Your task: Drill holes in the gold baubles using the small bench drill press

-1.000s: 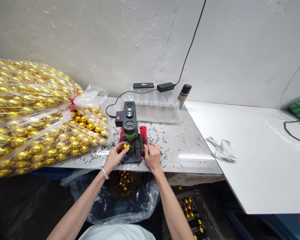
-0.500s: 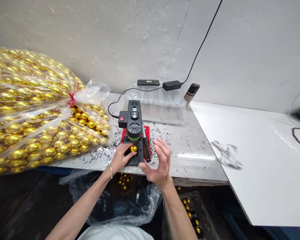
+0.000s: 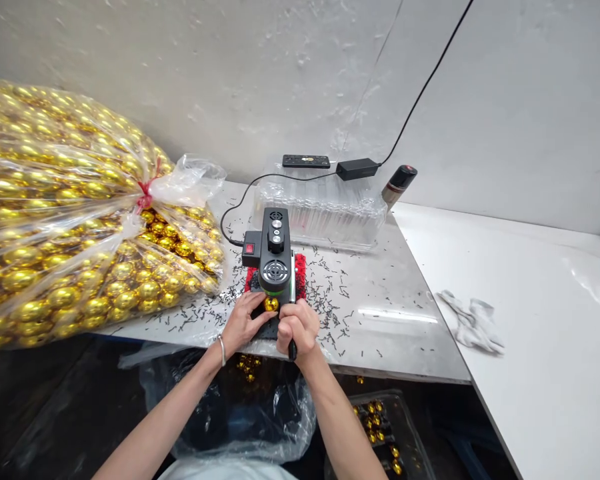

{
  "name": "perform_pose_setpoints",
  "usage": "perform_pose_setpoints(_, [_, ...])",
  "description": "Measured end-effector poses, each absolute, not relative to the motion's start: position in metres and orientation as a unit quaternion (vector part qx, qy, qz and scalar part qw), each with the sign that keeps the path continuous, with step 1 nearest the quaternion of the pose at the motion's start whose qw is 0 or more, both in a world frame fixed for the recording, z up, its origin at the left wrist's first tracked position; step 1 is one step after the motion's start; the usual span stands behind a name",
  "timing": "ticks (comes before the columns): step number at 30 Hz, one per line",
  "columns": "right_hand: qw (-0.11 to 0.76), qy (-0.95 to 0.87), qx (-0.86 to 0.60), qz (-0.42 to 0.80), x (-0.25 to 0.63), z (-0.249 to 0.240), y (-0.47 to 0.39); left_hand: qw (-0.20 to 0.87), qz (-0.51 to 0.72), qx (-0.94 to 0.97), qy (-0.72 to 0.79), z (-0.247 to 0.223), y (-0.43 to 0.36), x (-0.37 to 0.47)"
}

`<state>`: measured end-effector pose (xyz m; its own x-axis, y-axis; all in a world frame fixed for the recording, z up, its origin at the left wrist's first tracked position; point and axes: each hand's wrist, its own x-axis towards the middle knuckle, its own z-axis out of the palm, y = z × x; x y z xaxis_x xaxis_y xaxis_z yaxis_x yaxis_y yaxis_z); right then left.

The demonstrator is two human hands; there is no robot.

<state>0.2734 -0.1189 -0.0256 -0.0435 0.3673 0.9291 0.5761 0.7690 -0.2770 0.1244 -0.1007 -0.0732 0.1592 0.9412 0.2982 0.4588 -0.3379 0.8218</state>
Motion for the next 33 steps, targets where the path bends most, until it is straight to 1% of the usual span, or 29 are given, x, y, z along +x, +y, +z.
perform_pose_setpoints(4, [0.624, -0.707, -0.324, -0.080, 0.271, -0.037, -0.118, 0.287, 0.419, 0.706, 0.494, -0.074, -0.101, 0.124])
perform_pose_setpoints(10, [0.630, -0.694, -0.341, -0.070, 0.270, -0.040, -0.121, 0.276, 0.408, 0.717, 0.494, -0.077, -0.102, 0.124])
perform_pose_setpoints(15, [0.581, -0.735, -0.337, -0.094, 0.271, -0.039, -0.122, 0.282, 0.413, 0.709, 0.497, -0.078, -0.102, 0.124])
perform_pose_setpoints(18, [0.600, -0.724, -0.332, -0.075, 0.270, -0.028, -0.123, 0.286, 0.423, 0.706, 0.490, -0.077, -0.099, 0.125])
perform_pose_setpoints(20, [0.624, -0.705, -0.335, -0.032, 0.268, -0.013, -0.126, 0.292, 0.429, 0.703, 0.486, -0.074, -0.098, 0.125])
perform_pose_setpoints(22, [0.629, -0.694, -0.350, 0.015, 0.267, 0.006, -0.129, 0.291, 0.439, 0.693, 0.492, -0.067, -0.103, 0.124])
perform_pose_setpoints(26, [0.613, -0.694, -0.374, 0.050, 0.267, 0.030, -0.134, 0.255, 0.451, 0.702, 0.489, -0.058, -0.145, 0.114])
perform_pose_setpoints(29, [0.613, -0.701, -0.364, 0.042, 0.266, 0.028, -0.136, 0.248, 0.384, 0.784, 0.420, -0.073, -0.195, 0.102])
perform_pose_setpoints(33, [0.628, -0.694, -0.351, 0.035, 0.263, 0.020, -0.135, 0.196, 0.292, 0.828, 0.437, -0.102, -0.233, 0.088])
